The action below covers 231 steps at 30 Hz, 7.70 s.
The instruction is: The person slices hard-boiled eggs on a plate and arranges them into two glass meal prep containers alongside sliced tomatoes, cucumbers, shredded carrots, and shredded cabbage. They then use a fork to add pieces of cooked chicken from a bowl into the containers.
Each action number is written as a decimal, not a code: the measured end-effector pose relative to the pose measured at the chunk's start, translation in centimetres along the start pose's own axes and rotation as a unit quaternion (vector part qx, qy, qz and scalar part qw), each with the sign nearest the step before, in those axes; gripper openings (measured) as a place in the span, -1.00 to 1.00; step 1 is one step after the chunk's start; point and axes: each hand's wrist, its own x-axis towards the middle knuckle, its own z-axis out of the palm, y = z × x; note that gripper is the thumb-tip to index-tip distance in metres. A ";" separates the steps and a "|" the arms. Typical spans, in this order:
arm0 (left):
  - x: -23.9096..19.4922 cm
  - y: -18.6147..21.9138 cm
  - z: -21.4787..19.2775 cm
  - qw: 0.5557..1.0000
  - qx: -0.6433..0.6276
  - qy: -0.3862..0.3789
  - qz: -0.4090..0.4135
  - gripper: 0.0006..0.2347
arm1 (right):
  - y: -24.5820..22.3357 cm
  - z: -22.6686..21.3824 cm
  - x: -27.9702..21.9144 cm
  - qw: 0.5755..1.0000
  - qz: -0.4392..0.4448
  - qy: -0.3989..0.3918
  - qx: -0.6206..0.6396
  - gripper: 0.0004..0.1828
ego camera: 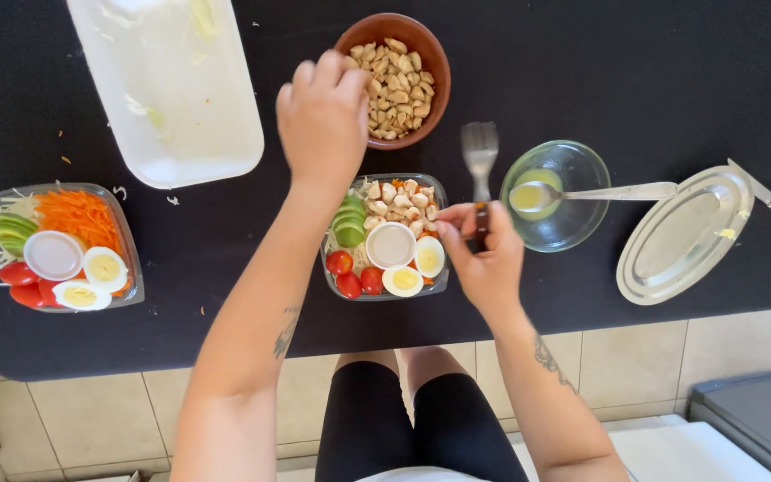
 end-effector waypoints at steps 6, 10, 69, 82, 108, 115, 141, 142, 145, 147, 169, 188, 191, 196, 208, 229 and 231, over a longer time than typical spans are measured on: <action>1.6 0.8 0.3 0.997 0.053 -0.024 0.054 -0.85 | -0.5 -1.5 0.6 0.997 0.024 0.059 0.047 -0.68; 1.5 1.2 -1.5 0.997 0.001 -0.067 0.043 -0.85 | -1.1 -1.4 1.2 0.996 0.028 0.066 0.056 -0.69; 2.2 -0.7 -1.4 0.982 0.156 -0.093 0.043 -0.88 | -0.6 -2.0 1.2 0.999 0.041 0.024 0.003 -0.64; 0.7 0.5 -4.7 0.994 0.026 -0.078 0.076 -0.89 | -0.5 -1.9 0.9 0.999 0.046 0.013 0.004 -0.64; -2.3 0.4 -5.7 0.991 -0.121 -0.053 -0.003 -0.84 | 0.0 -0.5 1.9 0.998 -0.018 0.031 0.054 -0.65; 3.1 1.3 1.0 0.998 -0.003 -0.018 0.056 -0.80 | -1.3 -1.1 1.4 0.999 0.032 0.016 0.010 -0.64; 0.6 2.0 -5.4 0.983 -0.160 -0.081 0.035 -0.90 | -1.5 -1.8 1.1 0.999 0.034 0.005 -0.002 -0.64; -0.6 1.9 -5.6 0.985 -0.155 -0.070 0.038 -0.90 | -0.8 -1.8 0.9 1.000 0.022 0.007 0.001 -0.64; -3.5 1.8 -6.6 0.984 -0.173 -0.043 0.030 -0.86 | 0.2 -1.6 0.7 0.999 -0.030 0.035 0.017 -0.63; -4.3 1.7 -7.1 0.969 -0.216 -0.113 -0.034 -0.86 | -0.2 -1.3 1.3 0.999 0.016 0.030 -0.030 -0.65; -7.4 3.1 -8.1 0.955 -0.238 -0.173 -0.031 -0.89 | -1.4 0.4 2.0 0.997 -0.039 -0.059 0.027 -0.72; -7.9 1.6 -6.5 0.991 -0.090 -0.080 -0.051 -0.85 | -1.5 1.0 1.9 0.989 -0.079 -0.067 -0.106 -0.80; -8.3 1.7 -7.7 0.988 -0.110 -0.081 -0.073 -0.81 | -2.6 0.9 1.4 0.984 -0.093 -0.063 -0.135 -0.82; -11.6 1.7 -13.3 0.976 -0.181 -0.054 -0.106 -0.75 | -3.7 -1.3 -0.7 0.988 -0.100 -0.024 -0.116 -0.77; -33.1 2.4 -16.3 0.837 -0.358 -0.136 -0.391 -0.69 | -4.5 -9.6 -10.8 0.997 0.045 -0.020 -0.062 -0.78; -27.7 1.0 -32.4 0.783 -0.477 -0.136 -0.374 -0.74 | -15.8 -11.4 -19.7 0.986 -0.068 0.098 0.119 -0.68; -28.9 0.6 -29.5 0.738 -0.512 -0.165 -0.408 -0.68 | -12.7 -9.5 -20.4 0.985 0.047 0.098 0.130 -0.70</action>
